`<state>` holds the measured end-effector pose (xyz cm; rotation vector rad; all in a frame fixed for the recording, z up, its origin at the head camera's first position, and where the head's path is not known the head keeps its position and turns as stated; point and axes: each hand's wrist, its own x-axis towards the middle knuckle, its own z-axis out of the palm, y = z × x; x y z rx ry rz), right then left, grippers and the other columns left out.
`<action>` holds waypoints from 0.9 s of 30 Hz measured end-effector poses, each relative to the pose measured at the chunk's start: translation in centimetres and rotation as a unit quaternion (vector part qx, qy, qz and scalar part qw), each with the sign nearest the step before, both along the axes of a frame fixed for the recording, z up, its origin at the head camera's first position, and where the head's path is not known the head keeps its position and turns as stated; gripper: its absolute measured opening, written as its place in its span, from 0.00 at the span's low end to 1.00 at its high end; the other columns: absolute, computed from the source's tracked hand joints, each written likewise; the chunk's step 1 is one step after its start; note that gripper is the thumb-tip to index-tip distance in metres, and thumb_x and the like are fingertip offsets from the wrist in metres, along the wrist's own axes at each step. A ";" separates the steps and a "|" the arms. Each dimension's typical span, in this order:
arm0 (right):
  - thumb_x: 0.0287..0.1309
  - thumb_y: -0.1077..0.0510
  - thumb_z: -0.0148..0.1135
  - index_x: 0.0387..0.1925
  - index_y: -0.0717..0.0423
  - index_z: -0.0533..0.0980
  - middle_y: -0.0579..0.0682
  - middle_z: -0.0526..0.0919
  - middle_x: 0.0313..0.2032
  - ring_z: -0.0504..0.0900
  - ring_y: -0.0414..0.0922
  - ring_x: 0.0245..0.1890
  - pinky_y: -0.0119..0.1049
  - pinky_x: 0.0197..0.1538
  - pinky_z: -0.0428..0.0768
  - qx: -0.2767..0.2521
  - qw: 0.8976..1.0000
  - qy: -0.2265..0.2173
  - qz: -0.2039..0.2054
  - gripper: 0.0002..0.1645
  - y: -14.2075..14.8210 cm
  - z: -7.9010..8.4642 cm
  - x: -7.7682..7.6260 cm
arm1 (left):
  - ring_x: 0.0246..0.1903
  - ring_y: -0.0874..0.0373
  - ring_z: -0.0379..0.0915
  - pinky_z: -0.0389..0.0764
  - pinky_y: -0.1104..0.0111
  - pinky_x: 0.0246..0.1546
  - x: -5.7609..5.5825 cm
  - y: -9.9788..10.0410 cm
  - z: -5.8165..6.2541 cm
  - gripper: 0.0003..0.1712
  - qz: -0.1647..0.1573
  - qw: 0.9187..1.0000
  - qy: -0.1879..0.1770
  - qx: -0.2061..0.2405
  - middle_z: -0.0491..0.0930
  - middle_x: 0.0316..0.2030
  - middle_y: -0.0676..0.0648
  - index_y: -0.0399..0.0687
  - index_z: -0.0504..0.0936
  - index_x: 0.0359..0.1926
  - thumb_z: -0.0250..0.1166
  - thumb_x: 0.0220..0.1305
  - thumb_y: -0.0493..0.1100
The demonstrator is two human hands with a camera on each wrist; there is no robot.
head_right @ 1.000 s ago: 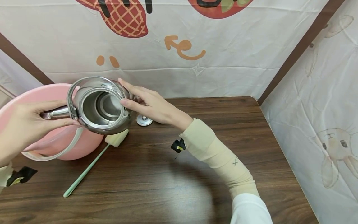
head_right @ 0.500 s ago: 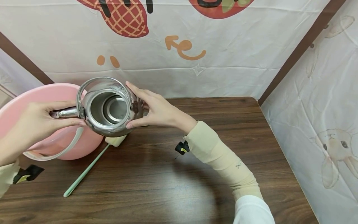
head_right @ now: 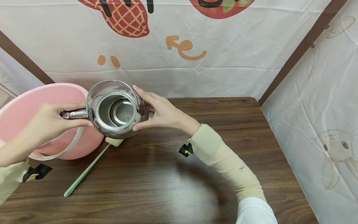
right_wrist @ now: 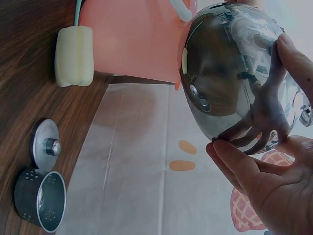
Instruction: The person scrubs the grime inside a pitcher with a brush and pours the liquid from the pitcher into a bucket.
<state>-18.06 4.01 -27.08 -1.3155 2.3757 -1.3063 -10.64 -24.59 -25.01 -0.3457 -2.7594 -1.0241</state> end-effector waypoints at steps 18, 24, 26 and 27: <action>0.32 0.46 0.75 0.69 0.48 0.49 0.50 0.67 0.57 0.68 0.39 0.49 0.32 0.48 0.74 0.035 0.998 0.054 -0.023 0.64 1.4 -1.4 0.4 | 0.20 0.73 0.66 0.64 0.79 0.17 0.1 1.6 -1.2 0.31 -0.019 0.999 -0.033 0.012 0.84 0.28 0.47 0.41 0.80 0.48 0.75 0.39 0.47; 0.33 0.44 0.75 0.69 0.46 0.49 0.49 0.66 0.59 0.67 0.38 0.50 0.30 0.45 0.75 0.037 0.998 0.048 -0.025 0.63 1.9 -2.0 0.4 | 0.29 0.79 0.71 0.68 0.83 0.25 0.0 2.0 -1.8 0.30 -0.027 0.999 -0.036 0.024 0.83 0.35 0.46 0.42 0.80 0.48 0.75 0.40 0.47; 0.33 0.45 0.75 0.69 0.46 0.50 0.49 0.66 0.59 0.68 0.38 0.50 0.31 0.44 0.76 0.033 0.998 0.037 -0.024 0.63 2.0 -2.1 0.5 | 0.24 0.77 0.68 0.65 0.82 0.21 -0.1 2.2 -1.9 0.30 -0.028 0.999 -0.028 0.014 0.83 0.34 0.45 0.42 0.81 0.47 0.75 0.39 0.47; 0.33 0.46 0.75 0.69 0.46 0.50 0.49 0.66 0.59 0.68 0.38 0.50 0.31 0.44 0.76 0.031 0.999 0.033 -0.025 0.62 2.1 -2.2 0.5 | 0.22 0.76 0.66 0.64 0.81 0.18 -0.1 2.3 -2.0 0.30 -0.029 0.999 -0.026 0.011 0.84 0.33 0.44 0.41 0.81 0.47 0.75 0.39 0.46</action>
